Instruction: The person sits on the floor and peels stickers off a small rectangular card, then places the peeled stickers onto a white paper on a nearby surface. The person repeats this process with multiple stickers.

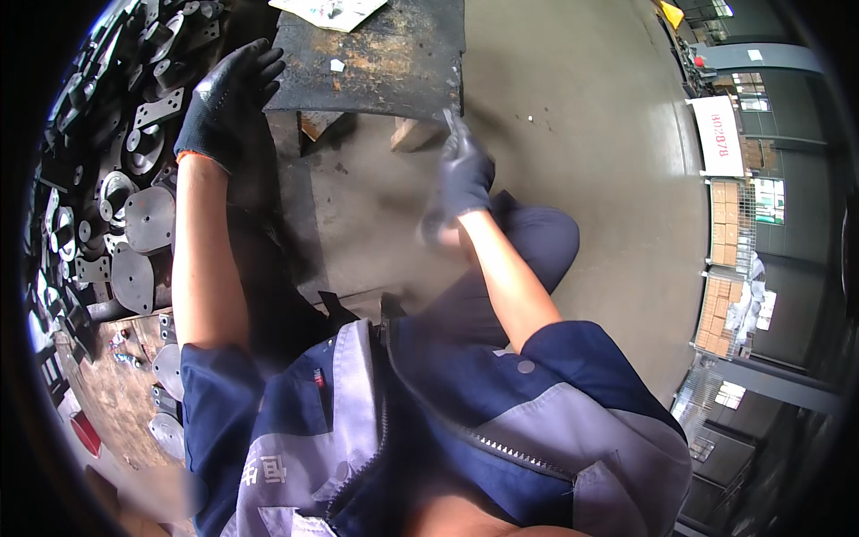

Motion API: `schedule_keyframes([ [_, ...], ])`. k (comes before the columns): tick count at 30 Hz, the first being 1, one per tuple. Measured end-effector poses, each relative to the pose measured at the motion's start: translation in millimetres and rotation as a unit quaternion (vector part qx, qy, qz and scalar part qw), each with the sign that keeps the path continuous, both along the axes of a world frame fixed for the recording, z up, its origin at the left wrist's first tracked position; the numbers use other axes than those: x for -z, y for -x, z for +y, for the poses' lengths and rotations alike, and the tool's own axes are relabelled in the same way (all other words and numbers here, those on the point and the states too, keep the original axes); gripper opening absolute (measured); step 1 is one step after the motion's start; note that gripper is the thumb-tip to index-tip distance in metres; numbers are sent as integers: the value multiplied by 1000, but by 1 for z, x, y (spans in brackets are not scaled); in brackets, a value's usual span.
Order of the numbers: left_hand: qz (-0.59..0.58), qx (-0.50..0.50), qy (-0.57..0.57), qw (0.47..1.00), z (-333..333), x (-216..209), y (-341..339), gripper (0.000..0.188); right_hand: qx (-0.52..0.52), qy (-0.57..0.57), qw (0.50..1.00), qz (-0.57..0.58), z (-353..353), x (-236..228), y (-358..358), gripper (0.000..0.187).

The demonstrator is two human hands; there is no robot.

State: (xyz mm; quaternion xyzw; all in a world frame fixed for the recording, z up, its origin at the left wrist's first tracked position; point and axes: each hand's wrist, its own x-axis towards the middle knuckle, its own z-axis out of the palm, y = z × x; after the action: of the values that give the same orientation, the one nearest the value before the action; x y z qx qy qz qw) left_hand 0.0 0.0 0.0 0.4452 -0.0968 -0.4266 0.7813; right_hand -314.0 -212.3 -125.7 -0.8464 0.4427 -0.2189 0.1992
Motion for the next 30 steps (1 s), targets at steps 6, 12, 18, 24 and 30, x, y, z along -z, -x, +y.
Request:
schedule_keyframes([
  [6, 2, -19, -14, 1000, 7, -16, 9, 42, -29, 344, 839, 421, 27, -27, -24, 25],
  [12, 25, -29, 7, 999, 16, -14, -2, 43, -47, 282, 816, 503, 31, -36, -40, 24],
  [18, 49, -20, 48, 997, 17, -15, -4, 41, -166, 22, 871, 461, 42, 29, 2, 22],
  [24, 38, -20, 36, 998, 18, -10, -2, 42, 130, -522, 822, -189, 62, -56, -50, 17],
  [30, 40, -46, 24, 998, 15, 5, -12, 40, 229, -518, 823, -50, 75, -22, -52, 17],
])
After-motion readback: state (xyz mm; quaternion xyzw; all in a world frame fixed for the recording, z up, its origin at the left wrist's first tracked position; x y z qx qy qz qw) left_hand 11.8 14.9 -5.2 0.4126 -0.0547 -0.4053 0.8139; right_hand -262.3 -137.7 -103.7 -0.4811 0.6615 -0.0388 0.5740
